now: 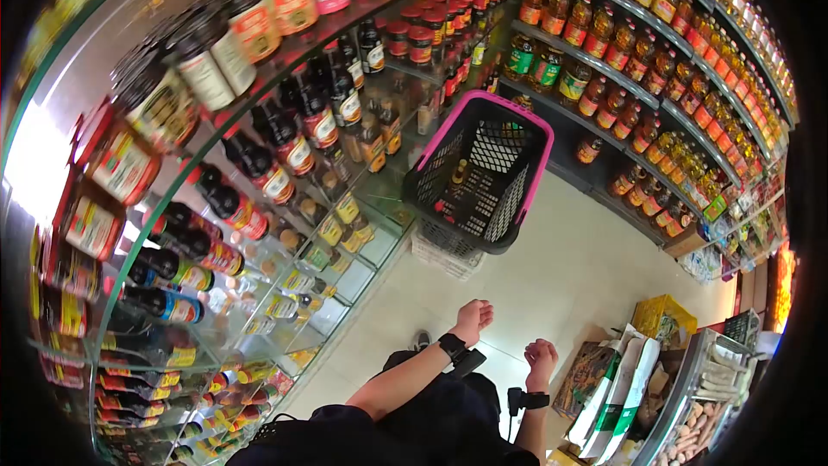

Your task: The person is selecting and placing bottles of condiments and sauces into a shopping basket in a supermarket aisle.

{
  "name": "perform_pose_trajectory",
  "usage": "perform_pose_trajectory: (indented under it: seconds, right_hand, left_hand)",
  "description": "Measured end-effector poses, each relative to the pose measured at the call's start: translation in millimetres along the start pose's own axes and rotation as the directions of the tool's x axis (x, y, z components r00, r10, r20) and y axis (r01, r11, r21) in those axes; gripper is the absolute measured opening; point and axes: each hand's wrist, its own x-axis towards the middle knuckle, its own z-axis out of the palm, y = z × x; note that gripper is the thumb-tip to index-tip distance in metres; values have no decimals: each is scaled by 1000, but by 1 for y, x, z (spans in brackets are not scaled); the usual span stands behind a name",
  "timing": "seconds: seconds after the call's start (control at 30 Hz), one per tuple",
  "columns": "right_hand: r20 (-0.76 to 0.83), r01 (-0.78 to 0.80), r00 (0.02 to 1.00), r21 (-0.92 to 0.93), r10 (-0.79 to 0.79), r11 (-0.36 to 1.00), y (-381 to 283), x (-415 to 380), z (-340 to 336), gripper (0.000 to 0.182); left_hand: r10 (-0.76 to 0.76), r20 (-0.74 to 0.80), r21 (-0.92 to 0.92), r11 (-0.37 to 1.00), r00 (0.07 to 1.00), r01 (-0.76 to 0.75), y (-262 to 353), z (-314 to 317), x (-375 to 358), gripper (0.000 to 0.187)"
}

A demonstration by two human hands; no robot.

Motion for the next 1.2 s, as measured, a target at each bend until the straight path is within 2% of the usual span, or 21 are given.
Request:
perform_pose_trajectory:
  seconds: [0.1,0.17,0.5,0.63,0.7,0.77,0.87,0.97,1.03,1.1,1.17,1.2]
  right_hand:
    - [-15,-36,999,14,36,999,-16,35,18,11]
    - [28,-69,997,11,68,998,-24,64,28,11]
    - [275,-89,956,-55,101,994,-113,264,95,9]
    - [402,-37,913,-98,73,995,-162,344,126,10]
    - [464,31,886,-67,4,997,-174,382,144,11]
    - [496,20,868,-92,28,996,-194,402,162,11]
    - [430,-29,897,-184,107,982,-198,429,178,11]
    - [485,38,874,-160,44,986,-205,440,194,11]
    - [482,95,876,-179,3,979,-216,445,204,11]
    - [459,86,888,-171,2,982,-221,451,204,10]
    - [426,152,905,-284,-18,947,-238,456,211,9]
    - [455,211,888,-277,-66,937,-243,460,215,9]
  left_hand:
    - [-27,-73,-17,1000,997,25,23,17,30,13]
    - [-17,-117,-31,999,993,14,37,26,53,12]
    - [228,-252,-278,914,940,-297,98,112,156,13]
    - [223,-302,-330,887,927,-321,110,152,170,12]
    - [178,-341,-335,894,923,-296,119,160,181,15]
    - [190,-358,-382,864,914,-329,120,160,192,14]
    - [181,-384,-403,849,905,-341,129,170,202,12]
    - [148,-427,-406,850,892,-336,148,181,214,11]
    - [135,-375,-476,821,917,-316,162,185,231,11]
    - [127,-343,-506,809,931,-297,171,186,246,12]
    - [138,-319,-474,833,938,-284,181,197,258,12]
    - [140,-323,-469,835,936,-287,183,199,262,13]
